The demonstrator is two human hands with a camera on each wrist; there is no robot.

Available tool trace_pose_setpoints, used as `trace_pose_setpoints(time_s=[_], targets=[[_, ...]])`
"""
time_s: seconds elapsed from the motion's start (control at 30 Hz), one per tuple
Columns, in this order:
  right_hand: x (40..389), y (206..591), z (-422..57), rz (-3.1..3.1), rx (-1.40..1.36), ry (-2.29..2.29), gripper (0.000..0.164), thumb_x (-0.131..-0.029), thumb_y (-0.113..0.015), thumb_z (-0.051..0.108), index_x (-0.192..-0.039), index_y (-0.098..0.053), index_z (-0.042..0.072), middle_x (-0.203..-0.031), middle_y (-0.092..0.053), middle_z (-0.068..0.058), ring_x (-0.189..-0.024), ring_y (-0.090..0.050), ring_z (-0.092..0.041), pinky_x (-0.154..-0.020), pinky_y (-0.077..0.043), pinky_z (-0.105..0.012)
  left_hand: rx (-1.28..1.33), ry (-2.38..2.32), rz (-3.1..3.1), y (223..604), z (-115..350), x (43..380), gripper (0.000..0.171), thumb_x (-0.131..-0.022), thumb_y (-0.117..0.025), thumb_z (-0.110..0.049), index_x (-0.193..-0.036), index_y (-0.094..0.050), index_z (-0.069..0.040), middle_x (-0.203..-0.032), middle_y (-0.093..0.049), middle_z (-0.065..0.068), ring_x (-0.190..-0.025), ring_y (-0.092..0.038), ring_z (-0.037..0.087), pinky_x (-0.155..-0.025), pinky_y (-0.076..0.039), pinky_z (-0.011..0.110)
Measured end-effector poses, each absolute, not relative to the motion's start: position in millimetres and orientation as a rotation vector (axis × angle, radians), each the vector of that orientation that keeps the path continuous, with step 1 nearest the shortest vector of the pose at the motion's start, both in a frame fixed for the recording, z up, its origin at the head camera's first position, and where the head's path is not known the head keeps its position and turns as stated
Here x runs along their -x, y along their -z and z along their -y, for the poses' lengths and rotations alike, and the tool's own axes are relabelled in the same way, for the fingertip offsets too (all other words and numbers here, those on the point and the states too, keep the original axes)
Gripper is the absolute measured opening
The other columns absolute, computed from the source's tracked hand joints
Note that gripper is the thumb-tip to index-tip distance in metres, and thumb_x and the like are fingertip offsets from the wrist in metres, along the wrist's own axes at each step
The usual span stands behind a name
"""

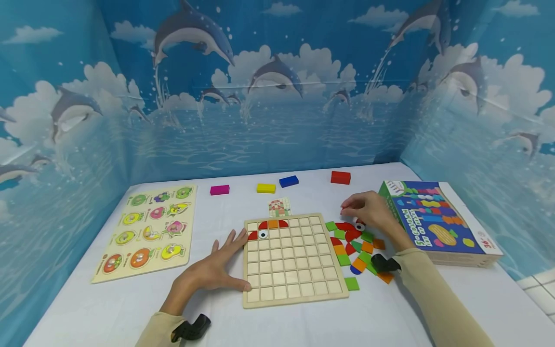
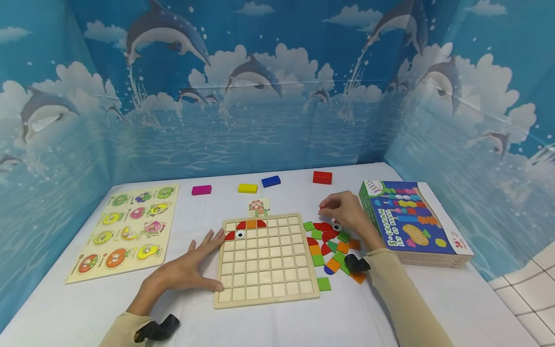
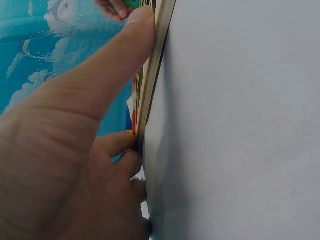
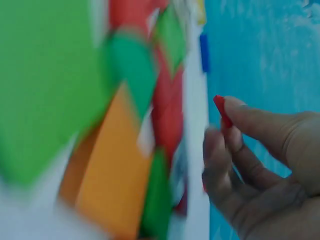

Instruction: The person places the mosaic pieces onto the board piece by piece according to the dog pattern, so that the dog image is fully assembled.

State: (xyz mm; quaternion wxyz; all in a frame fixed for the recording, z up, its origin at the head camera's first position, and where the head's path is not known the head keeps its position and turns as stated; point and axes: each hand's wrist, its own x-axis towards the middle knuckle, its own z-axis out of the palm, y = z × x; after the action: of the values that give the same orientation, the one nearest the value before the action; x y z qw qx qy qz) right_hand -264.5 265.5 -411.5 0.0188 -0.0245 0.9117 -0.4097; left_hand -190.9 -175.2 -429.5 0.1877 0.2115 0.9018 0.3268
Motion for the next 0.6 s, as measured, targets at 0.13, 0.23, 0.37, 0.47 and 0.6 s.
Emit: trace_pose_setpoints(time_s=[0.13,0.23,0.37,0.47,0.6], targets=[[261.2,403.9,-247.8,-2.692,0.291,1.397,0.021,-0.102,-0.075,0.008,-0.119,-0.079,-0.005,-0.098,-0.078,-0.016,-0.071,-0.061,-0.027,-0.061,-0.056,-0.029,-0.597,-0.919,-2.543,430.1,174.2,191.0,0.129,-0.074,-0.100,-0.045,-0.173,-0.024,-0.015,-0.182,-0.008,0.000,-0.168,0.008,0.029,-0.132,0.013,0.060],[261.9,400.5,-229.9,-2.594,0.448,1.459,0.019,-0.101,-0.075,0.004,-0.115,-0.079,-0.008,-0.093,-0.078,-0.018,-0.066,-0.059,-0.029,-0.059,-0.055,-0.030,-0.599,-0.919,-2.542,430.5,174.7,191.1,0.129,-0.074,-0.100,-0.045,-0.173,-0.024,-0.015,-0.182,-0.008,0.000,-0.168,0.007,0.029,-0.132,0.013,0.059],[264.8,395.8,-204.0,-2.499,0.554,1.494,0.014,-0.100,-0.076,0.002,-0.109,-0.080,-0.007,-0.096,-0.080,-0.016,-0.076,-0.068,-0.032,-0.070,-0.063,-0.032,-0.586,-0.924,-2.541,430.5,175.8,191.1,0.129,-0.073,-0.100,-0.046,-0.173,-0.025,-0.016,-0.182,-0.009,-0.001,-0.168,0.007,0.029,-0.132,0.013,0.059],[266.2,393.2,-184.8,-2.447,0.614,1.471,0.012,-0.100,-0.075,0.000,-0.107,-0.081,-0.006,-0.102,-0.081,-0.015,-0.085,-0.074,-0.033,-0.080,-0.066,-0.034,-0.578,-0.925,-2.541,430.1,176.0,191.3,0.129,-0.073,-0.100,-0.046,-0.173,-0.025,-0.017,-0.182,-0.009,-0.001,-0.168,0.007,0.029,-0.132,0.013,0.059],[267.2,393.9,-159.6,-2.377,0.736,1.410,0.011,-0.100,-0.073,-0.003,-0.106,-0.081,-0.007,-0.103,-0.081,-0.015,-0.082,-0.073,-0.029,-0.078,-0.065,-0.034,-0.578,-0.918,-2.543,429.6,175.6,191.5,0.128,-0.074,-0.100,-0.047,-0.174,-0.024,-0.019,-0.182,-0.009,-0.002,-0.168,0.007,0.029,-0.132,0.013,0.060]])
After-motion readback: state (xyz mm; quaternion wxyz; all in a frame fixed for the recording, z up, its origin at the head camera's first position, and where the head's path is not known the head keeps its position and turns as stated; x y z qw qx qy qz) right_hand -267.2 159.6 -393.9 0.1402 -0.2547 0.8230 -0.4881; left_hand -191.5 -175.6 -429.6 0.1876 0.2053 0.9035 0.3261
